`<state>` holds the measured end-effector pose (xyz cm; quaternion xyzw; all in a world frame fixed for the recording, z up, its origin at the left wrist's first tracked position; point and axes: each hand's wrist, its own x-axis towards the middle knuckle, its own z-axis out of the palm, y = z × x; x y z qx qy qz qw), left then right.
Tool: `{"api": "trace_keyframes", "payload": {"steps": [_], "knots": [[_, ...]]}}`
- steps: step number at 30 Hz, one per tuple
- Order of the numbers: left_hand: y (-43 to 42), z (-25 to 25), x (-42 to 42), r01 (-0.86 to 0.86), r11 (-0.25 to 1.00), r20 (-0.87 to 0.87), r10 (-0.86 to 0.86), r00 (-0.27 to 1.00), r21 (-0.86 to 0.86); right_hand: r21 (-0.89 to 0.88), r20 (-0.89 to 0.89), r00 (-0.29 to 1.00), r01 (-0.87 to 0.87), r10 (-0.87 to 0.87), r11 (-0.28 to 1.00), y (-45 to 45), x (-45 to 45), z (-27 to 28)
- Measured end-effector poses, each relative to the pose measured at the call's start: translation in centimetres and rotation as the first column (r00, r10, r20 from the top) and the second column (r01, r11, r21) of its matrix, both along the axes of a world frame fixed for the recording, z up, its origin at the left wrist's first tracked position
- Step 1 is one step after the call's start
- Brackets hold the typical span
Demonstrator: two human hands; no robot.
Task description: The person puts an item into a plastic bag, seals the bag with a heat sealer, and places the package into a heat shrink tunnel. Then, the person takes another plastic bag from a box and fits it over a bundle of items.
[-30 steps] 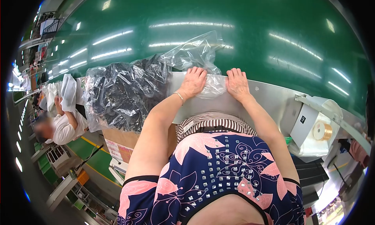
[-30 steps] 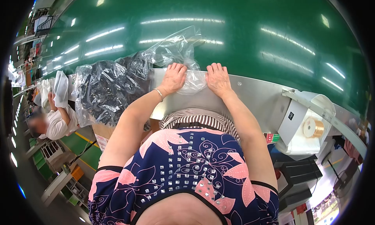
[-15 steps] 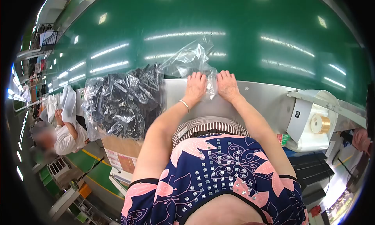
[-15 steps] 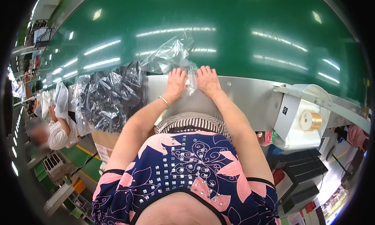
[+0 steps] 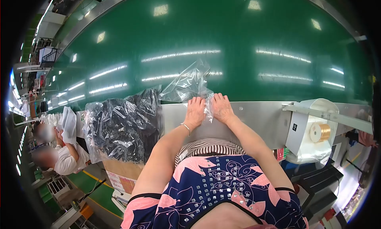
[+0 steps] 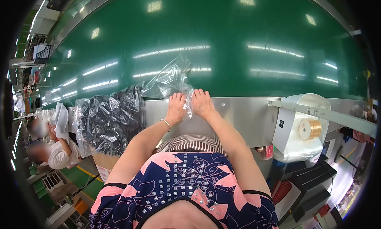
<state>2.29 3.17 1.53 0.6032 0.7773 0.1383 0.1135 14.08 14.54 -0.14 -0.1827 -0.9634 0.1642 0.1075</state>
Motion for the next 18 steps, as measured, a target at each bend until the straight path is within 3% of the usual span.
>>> {"api": "trace_keyframes", "payload": {"steps": [18], "knots": [[0.03, -0.32, -0.10, -0.005, 0.997, 0.060, 0.001, 0.998, 0.076, -0.026, 0.086, 0.996, -0.038, 0.040, 0.999, 0.15, 0.21, 0.31]]}}
